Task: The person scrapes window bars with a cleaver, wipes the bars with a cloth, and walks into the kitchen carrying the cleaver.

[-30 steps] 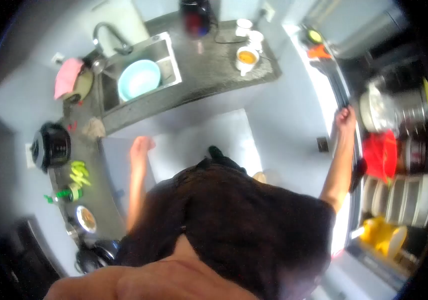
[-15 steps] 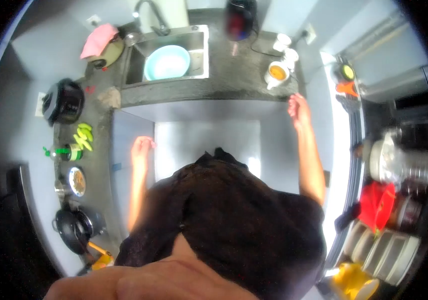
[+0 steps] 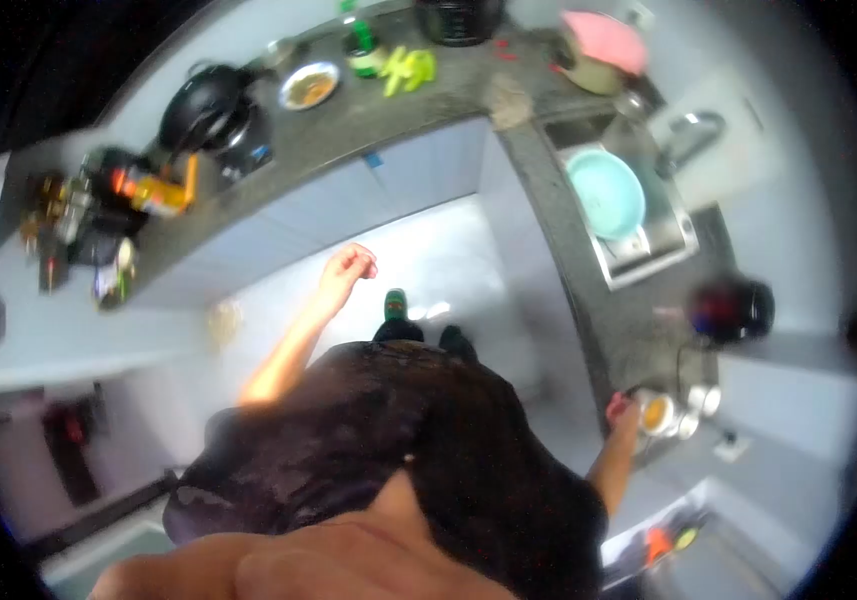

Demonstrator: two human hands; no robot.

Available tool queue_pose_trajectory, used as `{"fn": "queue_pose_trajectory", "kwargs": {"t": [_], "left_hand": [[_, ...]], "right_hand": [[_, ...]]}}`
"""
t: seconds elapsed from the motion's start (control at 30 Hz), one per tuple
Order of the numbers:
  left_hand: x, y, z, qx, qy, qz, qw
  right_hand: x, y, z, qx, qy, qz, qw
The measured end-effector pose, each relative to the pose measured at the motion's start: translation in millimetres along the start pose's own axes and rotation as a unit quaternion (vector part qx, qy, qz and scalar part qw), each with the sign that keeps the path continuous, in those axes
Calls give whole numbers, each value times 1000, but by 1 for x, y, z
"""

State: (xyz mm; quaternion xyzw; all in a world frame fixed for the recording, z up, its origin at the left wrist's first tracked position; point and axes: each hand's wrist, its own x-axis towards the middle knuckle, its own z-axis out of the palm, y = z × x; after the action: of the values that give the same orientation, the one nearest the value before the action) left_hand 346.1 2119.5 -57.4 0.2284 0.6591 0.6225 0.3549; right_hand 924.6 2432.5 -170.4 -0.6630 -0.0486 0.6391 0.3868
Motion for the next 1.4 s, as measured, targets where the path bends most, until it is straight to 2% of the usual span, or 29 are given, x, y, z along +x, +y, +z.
{"fn": "queue_pose_trajectory", "kwargs": {"t": [0.07,0.2,0.4,0.57,0.73,0.83,0.93,1.07,1.13,1.2,1.23,1.27,1.3,1.33,1.37,1.4], "left_hand": [[-27,0,-2,5,39,-7,999],[-60,4,-22,1,106,-27,994],[-91,-47,-57,4,197,-10,980],[-118,-72,-89,-24,241,-27,970],[-178,-83,-138,-48,296,-2,954],[-225,-100,-179,-66,345,-2,936],[-275,-118,-219,-106,392,4,914],[-335,-143,-280,-115,439,41,890],[-361,-147,-321,-90,459,73,881],[-386,-120,-370,-53,492,116,861],[-401,-92,-396,-18,513,143,846],[-420,-57,-423,-38,516,196,833],[-437,-20,-449,1,528,251,811],[-457,15,-470,20,550,243,799],[-479,51,-487,79,559,266,781],[-501,85,-500,131,555,290,769]], "right_hand": [[-45,-7,18,-18,-29,-11,999],[-69,-21,33,-105,-43,-38,993],[-44,4,78,-208,-105,-58,971],[-42,38,130,-313,-158,-66,934],[-55,92,169,-413,-232,-94,876],[-67,136,186,-486,-297,-134,811],[-86,182,201,-559,-366,-198,717],[-113,251,240,-631,-479,-323,518],[-113,294,269,-643,-518,-306,473],[-57,345,316,-646,-569,-183,475],[-32,368,337,-642,-583,-111,485],[-8,393,360,-640,-599,-47,480],[-35,418,371,-642,-556,-1,527],[-63,443,383,-638,-509,41,576],[-116,471,387,-598,-385,82,699],[-133,497,403,-643,-373,101,661]]}}
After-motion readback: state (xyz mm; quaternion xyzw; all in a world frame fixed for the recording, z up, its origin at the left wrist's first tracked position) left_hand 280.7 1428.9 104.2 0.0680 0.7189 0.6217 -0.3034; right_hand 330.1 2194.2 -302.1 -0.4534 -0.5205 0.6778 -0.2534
